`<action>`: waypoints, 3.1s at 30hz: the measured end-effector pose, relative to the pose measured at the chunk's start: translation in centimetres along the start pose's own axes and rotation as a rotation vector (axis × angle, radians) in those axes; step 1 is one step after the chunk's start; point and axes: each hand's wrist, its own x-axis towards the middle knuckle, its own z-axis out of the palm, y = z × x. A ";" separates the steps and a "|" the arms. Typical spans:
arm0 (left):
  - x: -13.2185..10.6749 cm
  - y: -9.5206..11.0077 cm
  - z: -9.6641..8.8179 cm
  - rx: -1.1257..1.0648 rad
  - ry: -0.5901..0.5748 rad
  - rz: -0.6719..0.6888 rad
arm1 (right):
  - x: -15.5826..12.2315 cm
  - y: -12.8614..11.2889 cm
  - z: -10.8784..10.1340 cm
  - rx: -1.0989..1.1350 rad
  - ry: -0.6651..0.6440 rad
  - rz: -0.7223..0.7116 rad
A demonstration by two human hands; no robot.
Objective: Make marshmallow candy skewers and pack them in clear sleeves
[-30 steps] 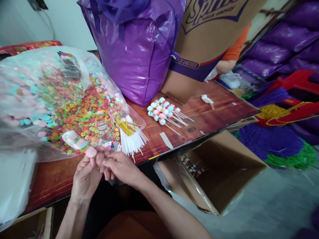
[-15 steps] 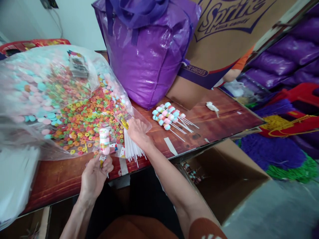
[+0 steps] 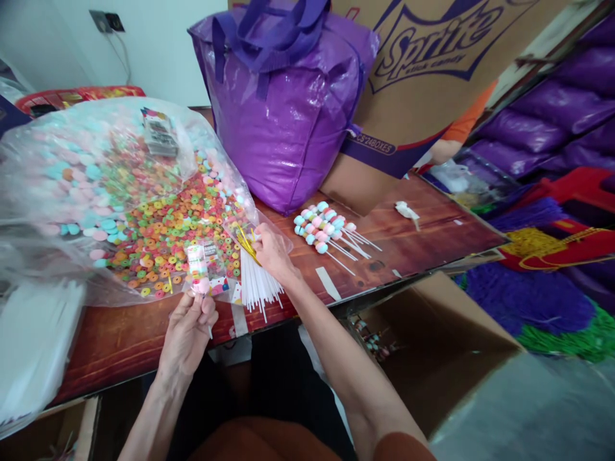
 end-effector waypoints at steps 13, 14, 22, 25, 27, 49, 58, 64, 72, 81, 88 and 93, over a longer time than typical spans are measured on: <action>0.0 -0.2 0.4 0.039 0.019 0.003 | -0.5 -0.4 -0.5 0.059 0.076 -0.016; 0.1 -0.2 0.4 0.041 0.023 0.008 | -0.5 -0.3 -0.4 0.070 0.094 -0.012; 0.3 -0.3 0.8 0.073 0.048 0.106 | -3.0 -1.6 -1.4 0.618 0.304 -0.056; 0.3 -0.3 1.3 0.067 0.027 0.083 | -6.4 -4.0 -1.2 0.926 0.132 -0.021; 0.2 -0.4 1.5 0.067 0.012 0.068 | -8.6 -5.3 -0.2 1.072 0.031 0.037; -1.0 -2.2 2.2 0.184 -0.005 0.113 | -13.2 -5.7 3.8 1.034 0.097 0.223; -1.1 1.4 1.2 -0.211 -0.129 -0.611 | -13.0 -4.1 1.3 1.125 -0.219 -0.050; -1.2 0.5 1.8 0.064 -0.177 -0.459 | -12.6 -3.5 1.0 0.665 -0.142 -0.253; -2.0 -2.5 1.4 0.523 -0.016 0.116 | -13.1 -3.9 2.4 0.471 -0.003 -0.115; -0.8 -1.0 1.6 0.214 -0.007 -0.164 | -13.3 -3.7 1.9 0.663 -0.033 -0.074; -0.6 -0.3 2.3 0.072 0.043 -0.275 | -13.0 -2.6 2.2 0.172 0.335 -0.600; -1.4 -0.4 2.9 0.010 0.004 -0.292 | -12.4 -2.7 1.9 0.108 0.479 -0.688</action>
